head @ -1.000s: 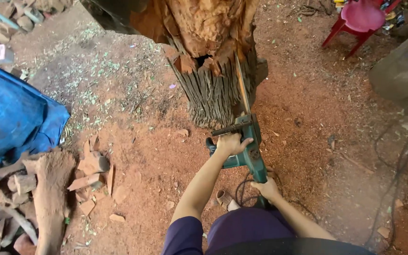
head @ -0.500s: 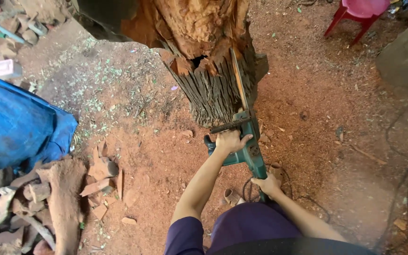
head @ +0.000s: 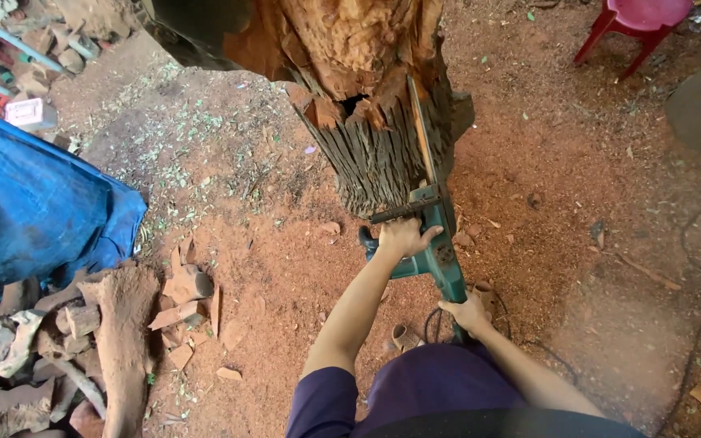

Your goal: Using an electric chainsaw to make vertical cuts into a large wooden stump for carving or processing

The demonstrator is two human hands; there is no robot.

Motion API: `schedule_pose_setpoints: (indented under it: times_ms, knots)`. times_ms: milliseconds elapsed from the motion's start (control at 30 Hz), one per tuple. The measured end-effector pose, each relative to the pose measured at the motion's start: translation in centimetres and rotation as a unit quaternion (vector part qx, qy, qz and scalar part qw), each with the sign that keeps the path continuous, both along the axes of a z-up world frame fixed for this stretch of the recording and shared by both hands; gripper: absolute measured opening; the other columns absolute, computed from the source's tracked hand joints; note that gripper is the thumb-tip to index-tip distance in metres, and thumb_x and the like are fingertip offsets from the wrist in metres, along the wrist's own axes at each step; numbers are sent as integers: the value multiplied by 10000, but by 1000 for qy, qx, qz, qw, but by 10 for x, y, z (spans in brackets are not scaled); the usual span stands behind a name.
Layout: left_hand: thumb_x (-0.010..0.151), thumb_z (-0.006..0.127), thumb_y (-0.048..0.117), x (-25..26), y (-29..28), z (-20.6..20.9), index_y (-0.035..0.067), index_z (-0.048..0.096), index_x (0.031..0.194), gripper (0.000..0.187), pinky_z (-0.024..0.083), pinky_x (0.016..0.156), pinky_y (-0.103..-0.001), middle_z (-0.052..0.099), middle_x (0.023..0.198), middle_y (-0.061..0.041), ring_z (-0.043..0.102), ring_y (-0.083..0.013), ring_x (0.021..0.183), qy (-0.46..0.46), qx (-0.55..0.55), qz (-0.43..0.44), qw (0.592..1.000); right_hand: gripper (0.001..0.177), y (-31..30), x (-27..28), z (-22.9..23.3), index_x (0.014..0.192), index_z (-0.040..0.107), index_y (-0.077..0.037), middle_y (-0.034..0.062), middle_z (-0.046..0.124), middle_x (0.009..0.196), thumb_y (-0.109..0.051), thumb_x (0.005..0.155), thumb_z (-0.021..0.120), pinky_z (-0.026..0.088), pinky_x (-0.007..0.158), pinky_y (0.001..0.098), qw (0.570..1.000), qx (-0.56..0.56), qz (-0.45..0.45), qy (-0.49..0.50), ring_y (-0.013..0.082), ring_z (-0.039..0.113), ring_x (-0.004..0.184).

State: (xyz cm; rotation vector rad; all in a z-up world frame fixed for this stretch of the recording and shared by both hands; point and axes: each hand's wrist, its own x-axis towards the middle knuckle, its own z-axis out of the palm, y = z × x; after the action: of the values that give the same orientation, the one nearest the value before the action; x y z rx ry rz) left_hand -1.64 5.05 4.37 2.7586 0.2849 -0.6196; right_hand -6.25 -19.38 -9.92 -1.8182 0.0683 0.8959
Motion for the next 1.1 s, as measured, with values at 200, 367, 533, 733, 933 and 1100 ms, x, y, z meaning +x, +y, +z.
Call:
schedule_pose_setpoints:
  times_ms: [200,367,533,733,933,1100]
  knots:
    - [970,198,768,0,2,-8,50,717,1145,903,580,834,-546,740,1009,-236,735,-412,964,-14,-12,8,1000,362,5,6,1,865,713,-41,143,669,571,-277,721,947,549,517,403,1000,19,9,18,272,685,512]
    - [960,188,782,3,1,-5,51,707,1193,926,568,873,-552,737,1059,-241,726,-415,1011,-10,-4,10,1000,402,2,15,-16,928,700,-33,142,675,614,-311,743,923,558,558,420,999,-6,26,19,274,697,547]
    - [961,198,784,5,0,12,49,692,1243,930,543,895,-599,727,1111,-262,711,-444,1044,-22,-13,21,999,438,-2,24,-30,1042,704,-17,165,699,759,-308,772,891,546,673,471,998,-31,46,0,309,711,704]
    - [940,189,808,11,8,-16,57,680,1290,963,497,976,-610,716,1167,-263,681,-456,1122,-21,-12,17,1000,576,3,21,-22,1168,702,-5,185,706,874,-374,768,892,546,735,487,997,-53,53,6,334,709,810]
    - [934,166,811,-21,-17,6,59,680,1290,978,474,1021,-608,711,1212,-260,665,-456,1176,-7,-30,8,1000,670,-15,-10,-23,1226,721,-52,183,752,900,-450,728,927,580,731,465,996,-76,48,11,353,760,850]
    - [954,150,767,-38,-42,9,49,685,1236,939,534,933,-577,718,1161,-255,688,-437,1126,6,-32,-12,999,449,-45,-32,-3,1032,698,44,192,696,641,-259,760,887,550,567,388,999,-32,-6,13,287,703,574]
